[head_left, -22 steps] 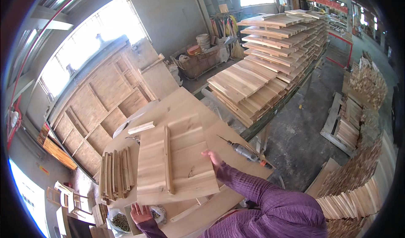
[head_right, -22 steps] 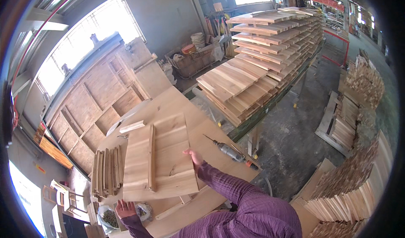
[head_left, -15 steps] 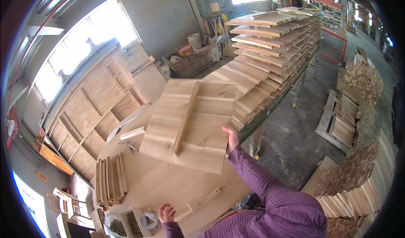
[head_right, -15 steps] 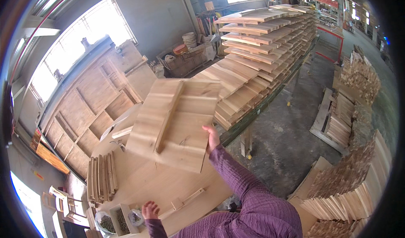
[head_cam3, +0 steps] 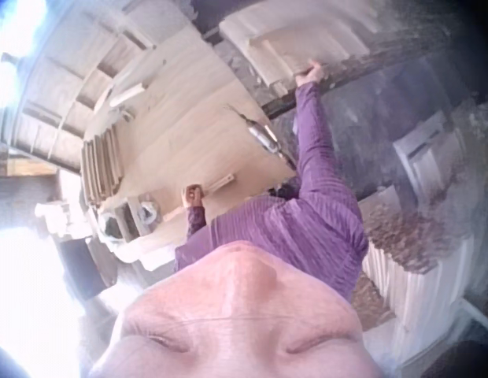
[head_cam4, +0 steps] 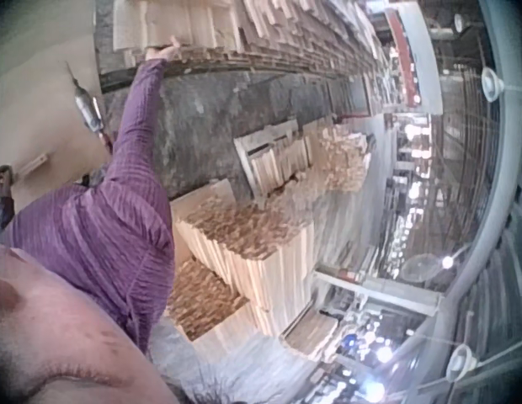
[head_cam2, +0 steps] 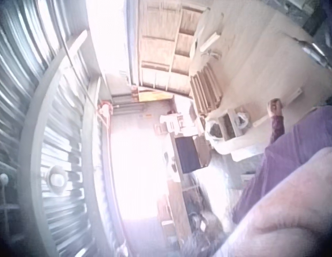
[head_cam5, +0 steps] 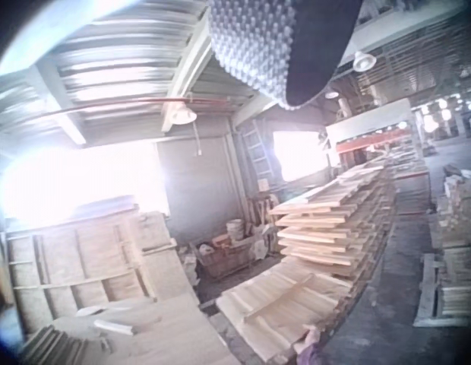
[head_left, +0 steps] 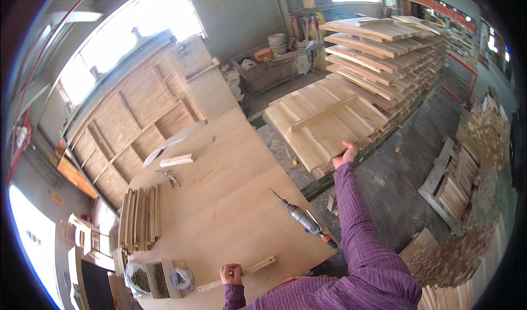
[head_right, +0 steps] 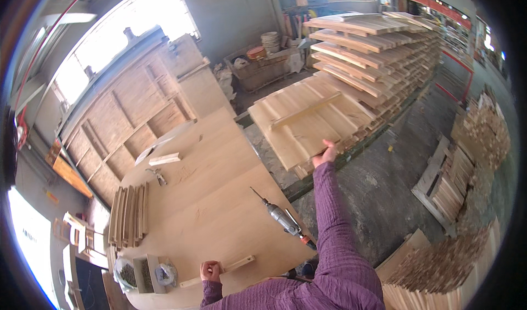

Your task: The person assembles wooden crates by placing slats on a workbench, aligning them, and fastening them with screws using a pneumatic drill. The person repeatedly picks up completed crates and stacks them on a pallet nearby.

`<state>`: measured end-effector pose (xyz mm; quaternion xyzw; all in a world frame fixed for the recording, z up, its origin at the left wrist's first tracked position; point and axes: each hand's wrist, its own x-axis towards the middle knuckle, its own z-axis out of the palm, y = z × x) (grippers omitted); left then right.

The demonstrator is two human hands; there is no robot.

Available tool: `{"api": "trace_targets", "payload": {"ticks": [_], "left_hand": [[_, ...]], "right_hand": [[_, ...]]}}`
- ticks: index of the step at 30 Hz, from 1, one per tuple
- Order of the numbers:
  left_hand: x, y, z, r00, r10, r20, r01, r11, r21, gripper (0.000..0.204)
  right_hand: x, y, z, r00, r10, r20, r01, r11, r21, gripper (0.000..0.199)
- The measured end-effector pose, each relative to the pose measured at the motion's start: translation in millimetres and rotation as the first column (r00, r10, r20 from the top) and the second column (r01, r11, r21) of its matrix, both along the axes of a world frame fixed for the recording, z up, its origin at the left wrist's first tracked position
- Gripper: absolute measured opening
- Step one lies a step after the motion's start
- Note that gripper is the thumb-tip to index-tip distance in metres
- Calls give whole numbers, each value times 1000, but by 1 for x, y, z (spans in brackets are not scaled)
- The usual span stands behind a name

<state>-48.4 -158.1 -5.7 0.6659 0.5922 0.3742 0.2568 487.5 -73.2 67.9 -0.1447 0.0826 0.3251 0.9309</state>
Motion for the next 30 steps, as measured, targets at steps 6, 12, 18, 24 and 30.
{"api": "trace_targets", "payload": {"ticks": [6,12,18,24,30], "left_hand": [[-6,-8,2,998,44,-47,-43,999,21,5],[-1,-11,7,997,56,-47,-56,998,2,5],[-1,-11,4,996,85,-41,-85,996,-3,6],[4,-9,8,996,88,-9,-88,995,-40,6],[3,-9,4,994,107,-30,-108,994,-25,5]], "right_hand": [[18,42,9,998,-61,-22,59,996,-64,46],[39,63,2,999,-23,-45,18,995,-100,41],[49,73,-10,996,-36,-77,25,990,-140,39],[58,72,-21,998,-38,-58,30,989,-142,40],[50,69,-15,997,-45,-65,32,981,-194,44]]}}
